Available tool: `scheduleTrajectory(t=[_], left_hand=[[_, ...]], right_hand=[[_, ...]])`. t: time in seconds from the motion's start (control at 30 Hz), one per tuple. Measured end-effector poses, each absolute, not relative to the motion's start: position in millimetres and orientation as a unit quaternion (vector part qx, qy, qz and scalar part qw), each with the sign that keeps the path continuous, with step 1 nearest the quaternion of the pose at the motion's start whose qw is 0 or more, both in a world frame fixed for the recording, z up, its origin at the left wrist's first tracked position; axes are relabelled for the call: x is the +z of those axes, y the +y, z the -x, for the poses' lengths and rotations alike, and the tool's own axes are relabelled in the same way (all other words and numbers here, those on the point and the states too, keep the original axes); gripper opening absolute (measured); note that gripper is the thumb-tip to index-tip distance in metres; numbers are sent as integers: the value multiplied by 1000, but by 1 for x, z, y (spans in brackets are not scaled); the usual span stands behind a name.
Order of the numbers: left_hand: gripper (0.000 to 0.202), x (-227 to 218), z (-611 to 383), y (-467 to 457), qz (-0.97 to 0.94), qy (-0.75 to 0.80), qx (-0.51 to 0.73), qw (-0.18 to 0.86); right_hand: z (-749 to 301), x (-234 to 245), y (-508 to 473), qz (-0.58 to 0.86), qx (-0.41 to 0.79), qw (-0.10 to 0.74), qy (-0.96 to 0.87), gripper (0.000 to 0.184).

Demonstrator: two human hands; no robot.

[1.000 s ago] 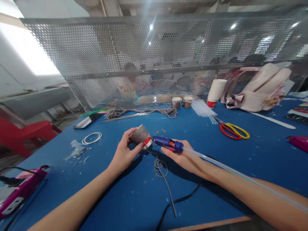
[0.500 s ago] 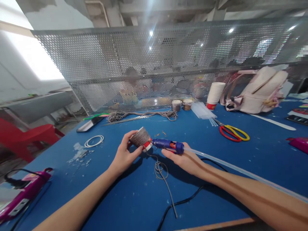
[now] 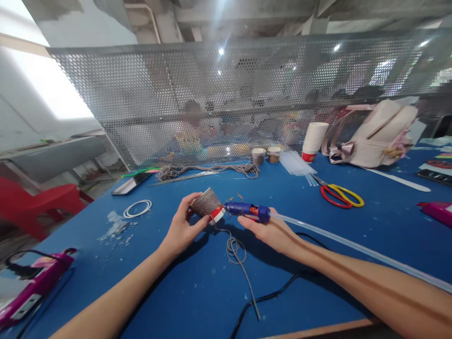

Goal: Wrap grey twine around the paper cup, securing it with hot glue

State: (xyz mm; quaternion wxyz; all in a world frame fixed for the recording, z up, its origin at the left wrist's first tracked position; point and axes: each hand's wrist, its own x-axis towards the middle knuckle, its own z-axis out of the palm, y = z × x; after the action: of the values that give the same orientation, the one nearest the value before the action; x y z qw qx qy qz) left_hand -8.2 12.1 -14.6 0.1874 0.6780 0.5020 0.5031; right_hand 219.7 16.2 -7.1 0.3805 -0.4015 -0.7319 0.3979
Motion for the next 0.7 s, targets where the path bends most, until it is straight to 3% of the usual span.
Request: scheduleTrajectory(t=[0.7], left_hand=[[47, -17, 11, 14, -679, 496, 505, 195]], right_hand=[[-220, -11, 18, 393, 421, 378, -725, 31]])
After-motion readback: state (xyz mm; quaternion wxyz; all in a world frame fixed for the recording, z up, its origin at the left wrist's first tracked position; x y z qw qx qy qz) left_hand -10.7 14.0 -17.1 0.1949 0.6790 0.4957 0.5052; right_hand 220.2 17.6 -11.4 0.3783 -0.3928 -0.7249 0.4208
